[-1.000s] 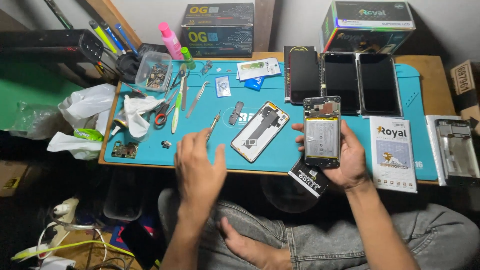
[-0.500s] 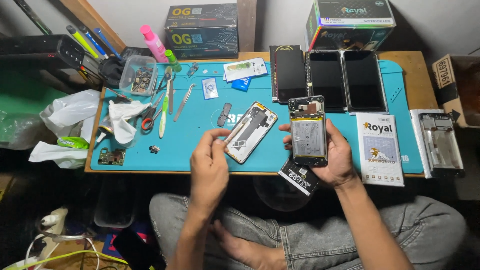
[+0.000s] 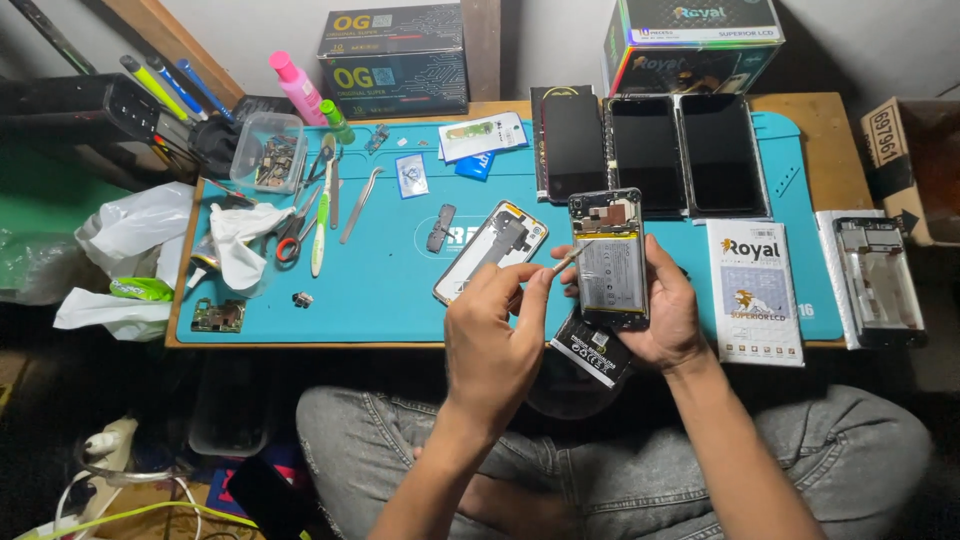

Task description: Testing a replacement screen on a mobile phone and manipulating internal components like the battery and frame.

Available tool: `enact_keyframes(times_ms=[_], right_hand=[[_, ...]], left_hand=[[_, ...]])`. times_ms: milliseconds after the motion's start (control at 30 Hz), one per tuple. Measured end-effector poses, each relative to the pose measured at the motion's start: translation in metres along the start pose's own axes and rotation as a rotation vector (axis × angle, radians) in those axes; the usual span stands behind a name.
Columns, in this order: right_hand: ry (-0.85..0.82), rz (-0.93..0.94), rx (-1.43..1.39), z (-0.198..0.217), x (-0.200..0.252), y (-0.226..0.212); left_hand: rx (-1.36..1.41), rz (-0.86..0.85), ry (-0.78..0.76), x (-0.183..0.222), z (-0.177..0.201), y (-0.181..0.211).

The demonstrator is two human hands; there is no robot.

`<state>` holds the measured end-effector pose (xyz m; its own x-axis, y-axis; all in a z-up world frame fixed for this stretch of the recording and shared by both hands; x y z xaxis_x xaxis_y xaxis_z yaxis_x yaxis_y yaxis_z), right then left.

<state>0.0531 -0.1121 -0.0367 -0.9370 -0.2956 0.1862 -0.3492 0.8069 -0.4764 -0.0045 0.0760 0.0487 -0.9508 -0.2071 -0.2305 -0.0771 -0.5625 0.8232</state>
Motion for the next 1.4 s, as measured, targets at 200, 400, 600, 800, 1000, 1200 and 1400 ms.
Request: enact_keyframes(times_ms=[200,400,600,800,1000,1200,1400], right_hand=[[-0.008,0.008,0.022,0.017,0.001,0.004],[-0.01,0.007,0.016,0.025,0.001,0.006],[-0.02,0.018,0.049,0.015,0.002,0.003],[-0.073,0.008,0.028,0.025,0.001,0.001],[-0.085,0.01,0.146,0.016,0.003,0.001],[-0.095,0.018,0.151,0.009,0.004,0.002],[-0.098,0.015,0.184,0.011,0.003,0.003]], left_hand=[[-0.096,-0.144,0.047,-0.004,-0.006,0.002],[-0.086,-0.153,0.023,-0.007,-0.006,0.005],[-0.107,-0.191,0.029,-0.008,-0.002,0.011],[-0.305,-0.428,0.063,-0.013,0.002,0.02],[-0.437,-0.411,-0.011,-0.018,0.001,0.01],[-0.38,-0.308,-0.182,-0.021,0.006,0.01],[-0.392,-0.298,-0.225,-0.025,0.005,0.015]])
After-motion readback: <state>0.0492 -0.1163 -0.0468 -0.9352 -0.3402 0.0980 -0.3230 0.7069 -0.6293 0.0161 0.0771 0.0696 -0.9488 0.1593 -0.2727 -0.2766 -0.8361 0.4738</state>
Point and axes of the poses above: each hand's wrist, its own x-axis away from the middle knuckle, its own z-axis out of the back of the hand, y = z × x, the point moved 2 cm from there along -x, towards the middle knuckle, and after that the axes turned 11 degrees about -x, right-handed, at the moved point
